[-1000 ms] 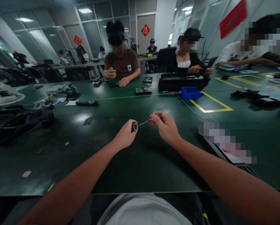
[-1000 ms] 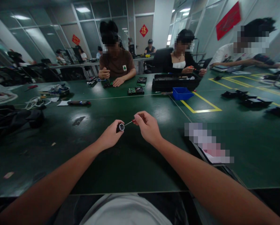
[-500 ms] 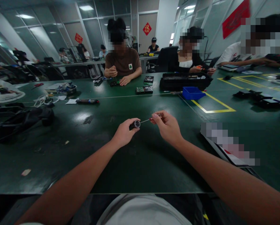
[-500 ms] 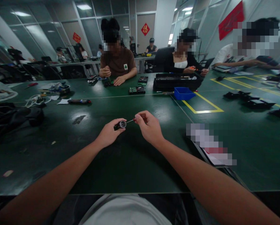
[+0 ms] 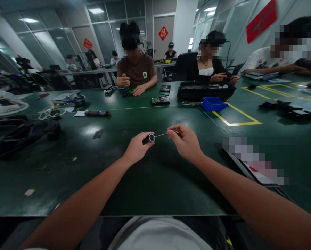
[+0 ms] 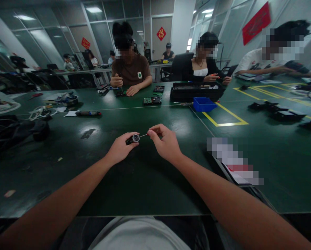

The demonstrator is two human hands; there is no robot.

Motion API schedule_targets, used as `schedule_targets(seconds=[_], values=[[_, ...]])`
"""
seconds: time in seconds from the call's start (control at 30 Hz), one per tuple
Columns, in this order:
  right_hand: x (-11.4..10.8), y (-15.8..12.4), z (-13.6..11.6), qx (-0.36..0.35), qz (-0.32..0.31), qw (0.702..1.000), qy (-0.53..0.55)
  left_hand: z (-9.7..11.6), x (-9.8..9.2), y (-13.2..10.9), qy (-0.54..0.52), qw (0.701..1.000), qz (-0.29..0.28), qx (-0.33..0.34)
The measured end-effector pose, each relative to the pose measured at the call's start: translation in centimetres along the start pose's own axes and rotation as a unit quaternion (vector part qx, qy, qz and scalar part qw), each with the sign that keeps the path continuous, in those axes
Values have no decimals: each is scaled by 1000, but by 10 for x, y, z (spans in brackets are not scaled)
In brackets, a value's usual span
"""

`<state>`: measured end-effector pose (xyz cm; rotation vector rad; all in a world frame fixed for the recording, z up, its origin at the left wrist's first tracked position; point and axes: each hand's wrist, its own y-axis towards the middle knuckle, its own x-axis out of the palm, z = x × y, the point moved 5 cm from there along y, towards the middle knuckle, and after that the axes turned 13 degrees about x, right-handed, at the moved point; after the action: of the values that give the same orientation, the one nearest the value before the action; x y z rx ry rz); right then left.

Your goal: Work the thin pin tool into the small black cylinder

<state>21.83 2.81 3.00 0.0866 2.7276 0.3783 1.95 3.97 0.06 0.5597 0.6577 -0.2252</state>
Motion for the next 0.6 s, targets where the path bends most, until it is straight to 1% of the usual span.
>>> schedule_targets(seconds=[0.1, 0.27, 0.4, 0.6], values=[[1, 0, 0, -9, -16, 1000, 0, -1, 0, 0, 0, 1000, -1, 4], [4, -1, 0, 4, -37, 999, -7, -3, 1, -1, 2, 1000, -10, 21], [3, -2, 1, 17, -33, 999, -14, -1, 2, -1, 11, 999, -17, 26], [3, -3, 0, 13, -39, 999, 12, 0, 0, 0, 31, 999, -22, 20]])
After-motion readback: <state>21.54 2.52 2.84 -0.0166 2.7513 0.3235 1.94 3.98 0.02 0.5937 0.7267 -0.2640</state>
